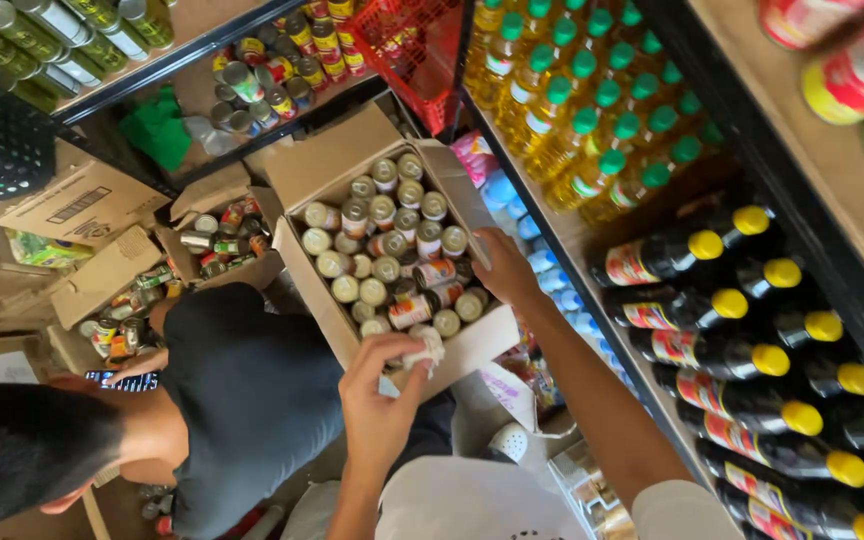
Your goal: Cleaning canned goods with a cloth and organizing them on a grocery shelf.
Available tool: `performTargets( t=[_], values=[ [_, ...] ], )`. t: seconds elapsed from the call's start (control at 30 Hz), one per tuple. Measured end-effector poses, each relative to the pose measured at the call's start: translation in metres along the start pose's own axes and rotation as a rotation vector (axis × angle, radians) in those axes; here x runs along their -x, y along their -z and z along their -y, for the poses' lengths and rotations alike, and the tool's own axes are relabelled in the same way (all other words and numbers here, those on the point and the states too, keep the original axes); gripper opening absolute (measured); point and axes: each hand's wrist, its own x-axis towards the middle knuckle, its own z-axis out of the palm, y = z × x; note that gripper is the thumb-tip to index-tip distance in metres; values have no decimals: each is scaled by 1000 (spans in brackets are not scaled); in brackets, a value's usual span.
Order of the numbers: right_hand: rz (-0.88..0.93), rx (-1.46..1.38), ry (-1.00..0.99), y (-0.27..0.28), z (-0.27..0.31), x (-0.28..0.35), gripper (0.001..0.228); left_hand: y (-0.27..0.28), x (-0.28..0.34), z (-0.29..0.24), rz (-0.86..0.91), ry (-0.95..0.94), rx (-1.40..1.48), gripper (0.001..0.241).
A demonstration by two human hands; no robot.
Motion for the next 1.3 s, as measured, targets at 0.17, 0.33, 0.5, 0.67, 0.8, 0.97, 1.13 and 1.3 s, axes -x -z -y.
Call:
performTargets(
  t=[0.17,0.33,0.5,0.67,0.8,0.97,1.13,1.3],
  values=[
    [45,172,-69,-49,-42,-49,68,10,-24,22,42,70,-12,5],
    [147,452,-114,-86,-71,-72,85,14,-45,45,36,88,-18,5],
    [-4,647,10,-98,-71,-78,92,19,-57,61,18,130,-68,5],
    [-72,642,79,-74,-59,-69,69,18,-60,58,31,43,-69,7],
    [-177,353,144,-5,-5,-37,69,15,-59,43,63,24,-31,9],
    [-226,-327,-68,116,56,31,68,0,-56,32,91,-30,90,20],
    [-599,-1035,353,189,143,99,75,-33,-49,-8,183,-136,243,17],
    [-696,-1443,388,179,138,152,77,-80,-44,-71,356,-273,343,14]
  ],
)
